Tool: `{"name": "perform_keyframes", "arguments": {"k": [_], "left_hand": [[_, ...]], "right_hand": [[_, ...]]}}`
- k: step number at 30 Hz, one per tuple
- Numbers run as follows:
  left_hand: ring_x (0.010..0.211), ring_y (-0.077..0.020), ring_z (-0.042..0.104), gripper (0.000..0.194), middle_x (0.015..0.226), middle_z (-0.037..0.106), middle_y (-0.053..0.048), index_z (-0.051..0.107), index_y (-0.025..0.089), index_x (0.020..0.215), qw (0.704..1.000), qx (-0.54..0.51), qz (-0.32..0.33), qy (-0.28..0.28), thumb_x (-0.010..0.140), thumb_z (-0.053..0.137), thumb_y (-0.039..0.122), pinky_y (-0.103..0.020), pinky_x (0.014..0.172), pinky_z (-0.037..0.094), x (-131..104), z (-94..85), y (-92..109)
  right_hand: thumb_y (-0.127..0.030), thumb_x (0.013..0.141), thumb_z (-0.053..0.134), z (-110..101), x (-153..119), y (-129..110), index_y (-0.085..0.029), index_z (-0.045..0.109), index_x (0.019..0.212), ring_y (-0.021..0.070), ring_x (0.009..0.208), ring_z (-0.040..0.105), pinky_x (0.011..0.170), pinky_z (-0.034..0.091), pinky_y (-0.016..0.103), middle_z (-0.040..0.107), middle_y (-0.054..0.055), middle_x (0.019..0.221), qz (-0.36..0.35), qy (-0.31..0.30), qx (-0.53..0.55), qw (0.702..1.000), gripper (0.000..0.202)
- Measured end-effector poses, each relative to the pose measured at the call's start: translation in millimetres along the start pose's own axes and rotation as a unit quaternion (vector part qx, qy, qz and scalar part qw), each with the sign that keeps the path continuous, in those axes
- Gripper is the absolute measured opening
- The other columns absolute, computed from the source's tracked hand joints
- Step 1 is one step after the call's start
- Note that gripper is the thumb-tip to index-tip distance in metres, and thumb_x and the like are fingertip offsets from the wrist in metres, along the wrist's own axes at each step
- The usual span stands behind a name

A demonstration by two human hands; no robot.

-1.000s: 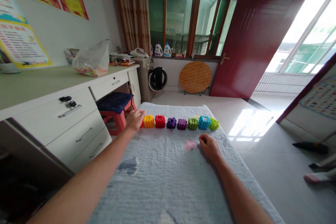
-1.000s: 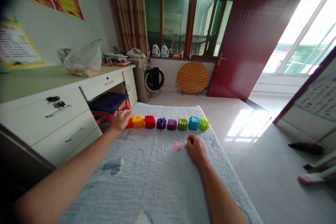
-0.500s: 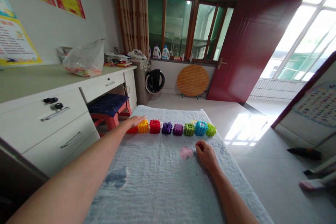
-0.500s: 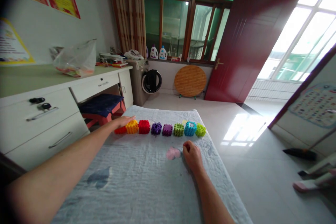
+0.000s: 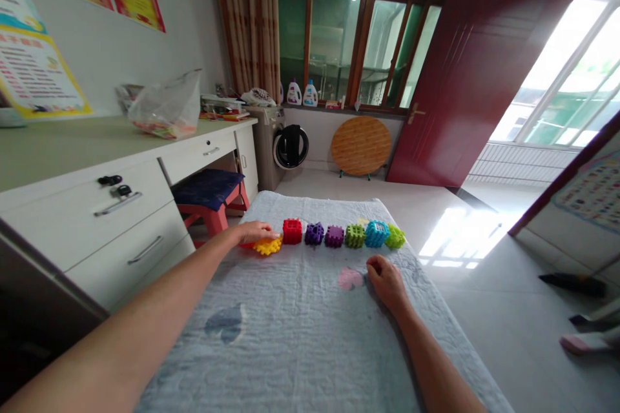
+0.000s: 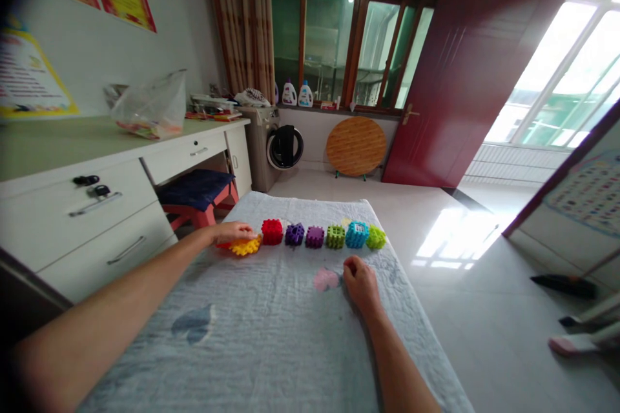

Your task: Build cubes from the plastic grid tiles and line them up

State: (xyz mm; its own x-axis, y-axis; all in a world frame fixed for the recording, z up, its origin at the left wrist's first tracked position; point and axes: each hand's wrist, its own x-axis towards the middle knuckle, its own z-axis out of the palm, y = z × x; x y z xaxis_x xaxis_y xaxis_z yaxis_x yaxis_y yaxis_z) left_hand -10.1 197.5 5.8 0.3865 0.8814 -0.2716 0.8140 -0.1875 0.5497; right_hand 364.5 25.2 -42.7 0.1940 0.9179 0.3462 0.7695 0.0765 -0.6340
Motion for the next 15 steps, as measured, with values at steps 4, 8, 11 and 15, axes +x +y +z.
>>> {"name": "perform_keyframes", "arguments": {"k": [4, 8, 11, 15], "left_hand": [[0.096, -0.0283, 0.059, 0.062, 0.101, 0.065, -0.009, 0.067, 0.018, 0.100, 0.996, 0.044, 0.014, 0.076, 0.060, 0.060, 0.065, -0.034, 0.083, 0.043, -24.5, 0.7, 2.0], [0.098, -0.0281, 0.055, 0.056, 0.101, 0.061, -0.010, 0.065, 0.018, 0.102, 0.974, 0.100, 0.064, 0.194, 0.065, 0.062, 0.058, -0.037, 0.087, 0.041, -53.7, 18.5, 22.7], [0.093, -0.0256, 0.055, 0.042, 0.097, 0.060, -0.009, 0.064, 0.019, 0.101, 0.934, 0.136, 0.160, 0.290, 0.071, 0.062, 0.048, -0.039, 0.086, 0.042, -80.9, 52.0, 44.9], [0.101, -0.0245, 0.052, 0.031, 0.107, 0.059, -0.007, 0.062, 0.024, 0.104, 0.912, 0.141, 0.300, 0.243, 0.077, 0.062, 0.038, -0.043, 0.096, 0.037, -120.9, 97.9, 68.5]], "right_hand": [[-0.027, 0.075, 0.044, 0.8, 0.1, 0.8, -0.020, 0.060, 0.073, 0.0155, 0.060, 0.057, 0.061, 0.038, 0.024, 0.063, 0.001, 0.064, -0.001, 0.002, -0.004, 1.000, 0.017], [-0.027, 0.075, 0.044, 1.1, 0.2, -0.2, -0.020, 0.060, 0.073, 0.0157, 0.061, 0.057, 0.061, 0.039, 0.025, 0.064, 0.001, 0.065, -0.001, 0.006, -0.006, 1.000, 0.018], [-0.028, 0.074, 0.044, 0.6, -0.1, -1.9, -0.020, 0.060, 0.072, 0.0157, 0.060, 0.056, 0.060, 0.039, 0.025, 0.064, 0.002, 0.065, 0.001, 0.005, -0.004, 1.000, 0.018], [-0.027, 0.074, 0.044, -0.3, -0.5, -2.6, -0.020, 0.060, 0.073, 0.0153, 0.059, 0.056, 0.060, 0.038, 0.024, 0.064, 0.001, 0.064, -0.001, 0.003, -0.008, 1.000, 0.018]]}}
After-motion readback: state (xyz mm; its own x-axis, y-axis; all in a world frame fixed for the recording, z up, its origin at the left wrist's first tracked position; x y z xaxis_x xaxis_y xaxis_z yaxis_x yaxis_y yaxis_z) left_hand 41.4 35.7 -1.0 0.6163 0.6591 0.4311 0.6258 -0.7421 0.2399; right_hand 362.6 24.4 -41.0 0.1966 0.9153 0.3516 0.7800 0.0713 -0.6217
